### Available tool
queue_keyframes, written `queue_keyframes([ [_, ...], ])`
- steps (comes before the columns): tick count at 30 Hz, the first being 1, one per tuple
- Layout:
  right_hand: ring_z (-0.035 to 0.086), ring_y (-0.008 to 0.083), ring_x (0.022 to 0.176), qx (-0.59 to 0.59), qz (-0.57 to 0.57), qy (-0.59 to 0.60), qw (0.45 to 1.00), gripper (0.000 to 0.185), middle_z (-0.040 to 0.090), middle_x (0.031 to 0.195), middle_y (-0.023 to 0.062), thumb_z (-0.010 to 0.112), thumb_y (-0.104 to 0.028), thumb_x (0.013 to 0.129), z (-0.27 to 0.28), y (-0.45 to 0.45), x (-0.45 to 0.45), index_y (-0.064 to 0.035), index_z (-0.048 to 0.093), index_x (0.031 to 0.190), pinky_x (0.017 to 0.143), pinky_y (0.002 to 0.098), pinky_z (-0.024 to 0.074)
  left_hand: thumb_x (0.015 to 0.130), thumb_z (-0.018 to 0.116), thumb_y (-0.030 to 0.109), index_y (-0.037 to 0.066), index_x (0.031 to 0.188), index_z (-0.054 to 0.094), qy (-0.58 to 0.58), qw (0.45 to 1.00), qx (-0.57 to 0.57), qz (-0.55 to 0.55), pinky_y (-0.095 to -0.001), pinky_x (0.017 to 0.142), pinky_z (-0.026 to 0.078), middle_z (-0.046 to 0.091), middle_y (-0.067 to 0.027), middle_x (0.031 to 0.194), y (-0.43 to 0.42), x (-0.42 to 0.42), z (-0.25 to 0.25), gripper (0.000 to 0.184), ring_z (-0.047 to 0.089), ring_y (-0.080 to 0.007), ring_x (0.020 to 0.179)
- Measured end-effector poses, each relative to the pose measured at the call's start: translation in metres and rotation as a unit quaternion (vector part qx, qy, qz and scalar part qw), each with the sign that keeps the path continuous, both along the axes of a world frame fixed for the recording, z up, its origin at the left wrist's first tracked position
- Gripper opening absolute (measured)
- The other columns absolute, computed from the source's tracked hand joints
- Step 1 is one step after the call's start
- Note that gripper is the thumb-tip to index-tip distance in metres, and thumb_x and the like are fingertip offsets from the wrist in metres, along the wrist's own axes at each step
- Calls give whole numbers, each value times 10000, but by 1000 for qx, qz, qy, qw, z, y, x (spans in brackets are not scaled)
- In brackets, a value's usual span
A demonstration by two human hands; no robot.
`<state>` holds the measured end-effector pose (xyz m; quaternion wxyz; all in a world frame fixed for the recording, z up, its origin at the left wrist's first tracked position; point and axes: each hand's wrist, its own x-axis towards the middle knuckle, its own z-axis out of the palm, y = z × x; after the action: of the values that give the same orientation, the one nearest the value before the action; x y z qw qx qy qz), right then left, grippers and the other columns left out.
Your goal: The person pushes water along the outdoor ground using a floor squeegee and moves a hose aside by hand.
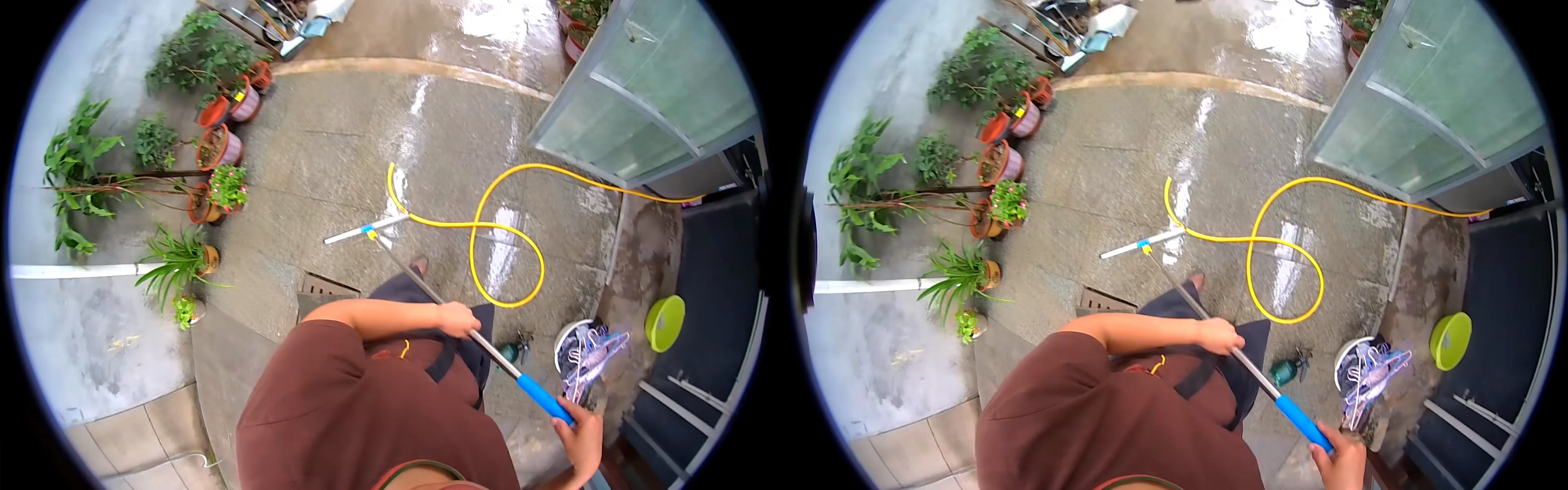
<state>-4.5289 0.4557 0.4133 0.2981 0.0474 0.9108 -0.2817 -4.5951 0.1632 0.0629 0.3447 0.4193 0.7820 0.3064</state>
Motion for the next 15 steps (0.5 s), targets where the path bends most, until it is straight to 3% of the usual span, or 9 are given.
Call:
queue_keyframes([
  [6,682,350,707,49,7,75,996,351,700,851,220,773,-75,724,-28,-15,31,-2,721,1064,678,385,523,840,626,296,148,946,619,-11,998,-14,-55,-530,699,516,678,-155,803,10,-10,-33,182,667,-396,797],
  [8,660,369,677,83,1,127,988,327,695,807,207,771,-86,732,-26,-16,44,-17,732,1049,647,407,508,840,620,292,148,913,592,25,998,45,-45,-535,653,498,658,-135,728,28,-16,-47,164,661,-382,726],
  [9,656,387,687,82,-34,123,988,321,690,820,227,757,-68,744,-16,-21,44,-11,726,1058,645,416,505,838,619,292,149,891,581,35,996,64,-44,-533,629,488,648,-123,696,38,-18,-49,158,657,-374,692],
  [11,670,374,899,213,14,45,976,370,693,1015,232,726,-178,861,7,-28,43,-98,690,1221,811,459,500,846,602,294,159,866,567,124,988,77,-53,-512,567,468,627,-100,646,56,-28,-46,141,642,-353,632],
  [14,661,391,710,151,-69,174,971,321,683,847,251,732,-46,771,-1,-46,56,13,710,1086,650,406,505,847,587,293,186,855,565,126,987,86,-43,-477,607,456,625,-73,635,72,-51,-37,109,652,-321,652],
  [15,662,388,717,145,-96,160,972,323,680,857,258,724,-41,782,-4,-54,57,22,702,1098,652,400,504,842,589,297,196,856,574,136,985,92,-48,-472,635,456,633,-67,639,74,-59,-46,103,662,-313,666],
])
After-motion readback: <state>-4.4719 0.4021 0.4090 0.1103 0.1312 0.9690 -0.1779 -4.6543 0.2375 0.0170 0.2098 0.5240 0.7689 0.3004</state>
